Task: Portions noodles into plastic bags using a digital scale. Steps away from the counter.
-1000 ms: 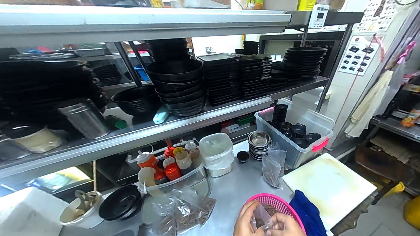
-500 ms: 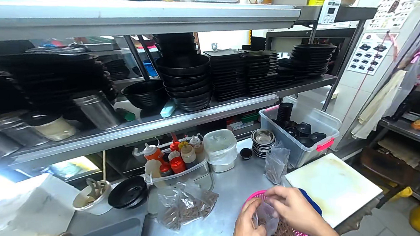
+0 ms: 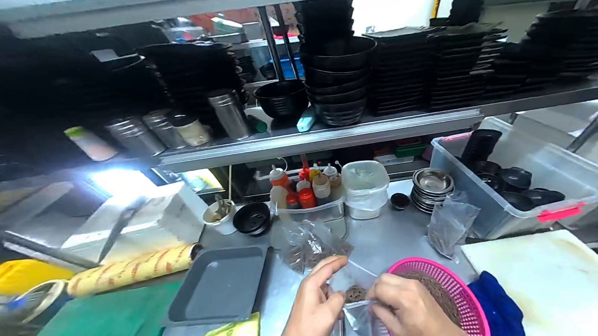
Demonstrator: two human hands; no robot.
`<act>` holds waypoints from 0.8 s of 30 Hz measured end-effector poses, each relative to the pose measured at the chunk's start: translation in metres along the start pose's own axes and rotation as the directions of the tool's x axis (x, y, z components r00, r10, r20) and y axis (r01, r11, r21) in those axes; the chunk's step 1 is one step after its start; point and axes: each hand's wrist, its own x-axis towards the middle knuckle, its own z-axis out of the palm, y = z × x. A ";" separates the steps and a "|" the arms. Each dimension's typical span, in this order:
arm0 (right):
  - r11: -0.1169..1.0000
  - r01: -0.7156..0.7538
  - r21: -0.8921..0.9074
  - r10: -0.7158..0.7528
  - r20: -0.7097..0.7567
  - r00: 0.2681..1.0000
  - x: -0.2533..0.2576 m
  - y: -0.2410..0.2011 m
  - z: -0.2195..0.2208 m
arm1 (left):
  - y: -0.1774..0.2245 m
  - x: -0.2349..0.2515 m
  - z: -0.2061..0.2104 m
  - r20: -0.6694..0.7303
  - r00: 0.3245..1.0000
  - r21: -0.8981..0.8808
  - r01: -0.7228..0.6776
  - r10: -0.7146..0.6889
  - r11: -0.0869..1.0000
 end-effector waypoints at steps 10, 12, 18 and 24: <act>0.999 -0.045 0.011 0.036 0.418 0.908 0.012 0.004 0.118 | -0.154 -0.067 -0.008 -0.275 0.960 0.313 0.138 -0.049 0.940; 0.997 -0.079 0.026 0.067 0.320 0.945 0.002 0.008 0.114 | -0.171 -0.077 -0.003 -0.319 0.943 0.301 0.190 -0.089 0.935; 0.795 -0.585 -0.159 0.599 0.049 0.800 -0.050 0.079 0.084 | -0.156 -0.083 -0.005 -0.375 0.926 0.319 0.163 -0.034 0.933; 0.556 -0.635 -0.537 0.831 0.376 0.410 -0.131 0.111 0.072 | -0.137 -0.083 -0.022 -0.218 0.967 0.473 0.220 -0.129 0.853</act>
